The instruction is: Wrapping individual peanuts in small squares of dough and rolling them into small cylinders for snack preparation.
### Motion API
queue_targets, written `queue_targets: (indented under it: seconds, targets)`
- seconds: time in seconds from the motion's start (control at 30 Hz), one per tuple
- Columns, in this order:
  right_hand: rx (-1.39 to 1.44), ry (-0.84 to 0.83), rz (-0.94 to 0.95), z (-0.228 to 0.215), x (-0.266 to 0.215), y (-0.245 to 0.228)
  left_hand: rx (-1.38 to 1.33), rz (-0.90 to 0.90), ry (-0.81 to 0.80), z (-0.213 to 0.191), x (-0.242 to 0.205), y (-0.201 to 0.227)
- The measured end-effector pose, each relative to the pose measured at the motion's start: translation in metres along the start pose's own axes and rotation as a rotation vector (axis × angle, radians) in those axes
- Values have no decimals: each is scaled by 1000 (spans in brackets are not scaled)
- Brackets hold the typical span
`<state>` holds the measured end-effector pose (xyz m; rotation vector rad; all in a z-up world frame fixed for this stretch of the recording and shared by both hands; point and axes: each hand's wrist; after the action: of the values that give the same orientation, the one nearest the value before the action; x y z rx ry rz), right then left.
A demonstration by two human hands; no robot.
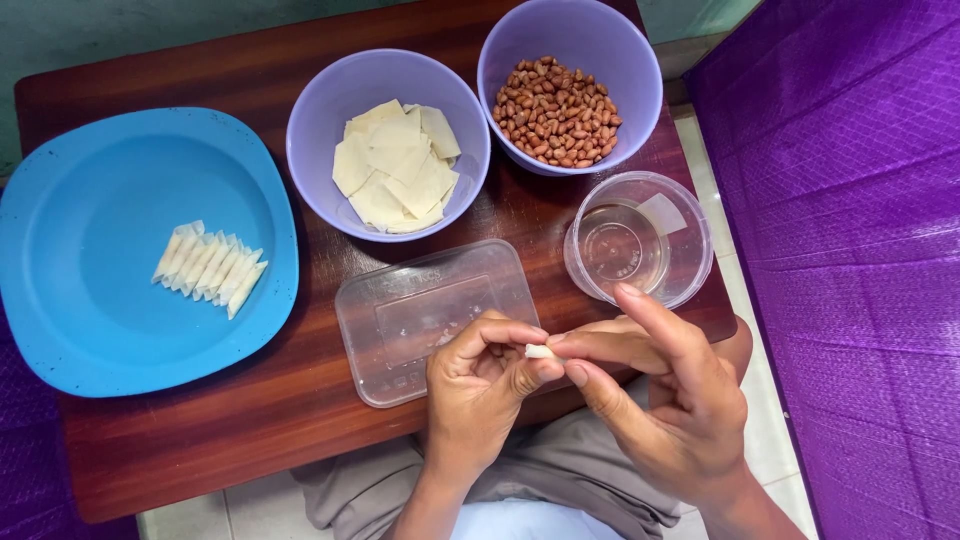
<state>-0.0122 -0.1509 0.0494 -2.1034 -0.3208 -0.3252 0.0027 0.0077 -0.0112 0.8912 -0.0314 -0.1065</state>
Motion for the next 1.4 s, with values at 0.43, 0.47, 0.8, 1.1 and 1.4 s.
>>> queue_targets:
  seconds: [0.43, 0.47, 0.8, 1.1, 1.4]
  targets:
    - [542, -319, 296, 11, 25, -8, -181, 6, -171, -35, -3, 31]
    - [521, -340, 293, 18, 31, -12, -192, 7, -163, -41, -5, 36]
    - [436, -648, 240, 112, 102, -72, -170, 257, 83, -120, -21, 85]
    - [-158, -744, -569, 192, 196, -120, 628, 473, 487, -186, -12, 199]
    - [-296, -838, -902, 273, 246, -94, 1126, 322, 477, -207, 27, 212]
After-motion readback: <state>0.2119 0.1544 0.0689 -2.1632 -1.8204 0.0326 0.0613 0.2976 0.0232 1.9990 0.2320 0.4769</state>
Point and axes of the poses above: each hand's wrist, its own x-axis towards the middle knuckle, its own z-axis out of the palm, y = z × x, and after that the axes turned 9 degrees about -x, right-handed
